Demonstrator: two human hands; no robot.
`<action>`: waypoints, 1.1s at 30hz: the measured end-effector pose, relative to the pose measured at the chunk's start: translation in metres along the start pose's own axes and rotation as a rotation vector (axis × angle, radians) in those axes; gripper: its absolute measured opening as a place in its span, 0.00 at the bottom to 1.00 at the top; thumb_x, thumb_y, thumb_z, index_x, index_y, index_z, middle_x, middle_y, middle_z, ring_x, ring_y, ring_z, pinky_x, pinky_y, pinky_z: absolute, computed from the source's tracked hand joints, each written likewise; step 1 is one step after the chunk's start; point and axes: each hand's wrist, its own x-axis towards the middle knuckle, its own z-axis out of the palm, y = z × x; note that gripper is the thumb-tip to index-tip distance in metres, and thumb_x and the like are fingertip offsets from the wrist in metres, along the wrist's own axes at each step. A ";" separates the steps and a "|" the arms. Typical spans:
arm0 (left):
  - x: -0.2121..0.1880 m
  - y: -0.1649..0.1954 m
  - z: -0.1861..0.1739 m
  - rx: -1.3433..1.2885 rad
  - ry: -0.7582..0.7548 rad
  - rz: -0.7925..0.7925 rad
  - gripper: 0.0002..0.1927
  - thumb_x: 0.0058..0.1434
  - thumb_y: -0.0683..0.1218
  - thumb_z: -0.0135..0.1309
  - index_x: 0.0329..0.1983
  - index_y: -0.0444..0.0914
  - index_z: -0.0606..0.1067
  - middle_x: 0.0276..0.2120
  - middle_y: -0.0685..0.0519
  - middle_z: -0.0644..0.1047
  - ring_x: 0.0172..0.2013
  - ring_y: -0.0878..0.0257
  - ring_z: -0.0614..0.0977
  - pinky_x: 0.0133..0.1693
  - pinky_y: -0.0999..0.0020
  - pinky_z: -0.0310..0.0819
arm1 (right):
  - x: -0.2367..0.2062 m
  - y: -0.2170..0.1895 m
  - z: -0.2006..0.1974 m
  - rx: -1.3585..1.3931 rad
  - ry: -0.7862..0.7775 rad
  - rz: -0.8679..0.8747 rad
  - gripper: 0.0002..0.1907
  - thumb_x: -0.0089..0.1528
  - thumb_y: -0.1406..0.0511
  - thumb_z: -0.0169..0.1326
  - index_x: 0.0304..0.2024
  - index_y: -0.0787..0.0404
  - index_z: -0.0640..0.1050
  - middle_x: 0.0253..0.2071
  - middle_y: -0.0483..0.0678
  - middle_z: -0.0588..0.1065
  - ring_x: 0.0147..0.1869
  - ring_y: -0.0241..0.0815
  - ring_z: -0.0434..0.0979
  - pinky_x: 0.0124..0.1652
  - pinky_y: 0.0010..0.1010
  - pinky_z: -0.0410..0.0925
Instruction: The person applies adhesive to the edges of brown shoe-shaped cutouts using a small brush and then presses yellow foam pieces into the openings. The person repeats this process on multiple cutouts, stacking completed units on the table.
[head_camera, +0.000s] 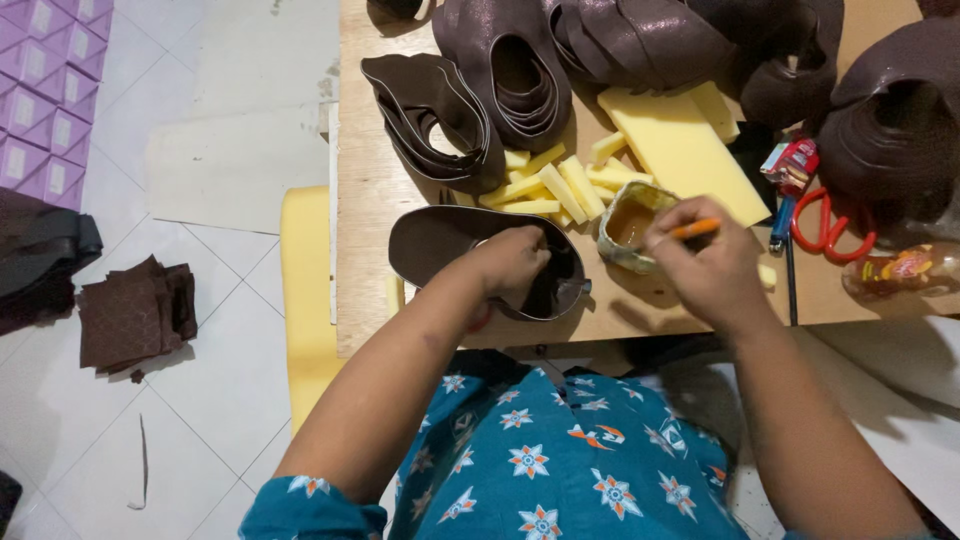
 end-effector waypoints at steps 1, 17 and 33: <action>0.001 0.000 0.000 0.007 0.002 0.010 0.17 0.64 0.51 0.51 0.47 0.33 0.77 0.46 0.38 0.80 0.49 0.41 0.81 0.49 0.53 0.75 | 0.003 -0.002 -0.004 0.007 0.082 0.008 0.11 0.63 0.61 0.59 0.42 0.62 0.76 0.38 0.48 0.79 0.39 0.38 0.80 0.41 0.31 0.74; 0.033 -0.017 0.006 -0.046 0.019 -0.013 0.17 0.61 0.52 0.51 0.45 0.34 0.77 0.42 0.39 0.81 0.45 0.43 0.82 0.46 0.55 0.76 | -0.019 -0.018 -0.026 -0.091 0.046 -0.081 0.09 0.62 0.67 0.62 0.43 0.63 0.78 0.42 0.49 0.80 0.45 0.41 0.79 0.47 0.33 0.72; 0.037 -0.022 0.013 0.067 0.008 0.084 0.15 0.61 0.49 0.51 0.42 0.33 0.79 0.41 0.38 0.81 0.43 0.43 0.82 0.46 0.55 0.76 | -0.028 -0.015 0.050 -0.413 -0.174 -0.776 0.16 0.53 0.76 0.57 0.44 0.65 0.77 0.51 0.54 0.76 0.56 0.55 0.76 0.53 0.42 0.70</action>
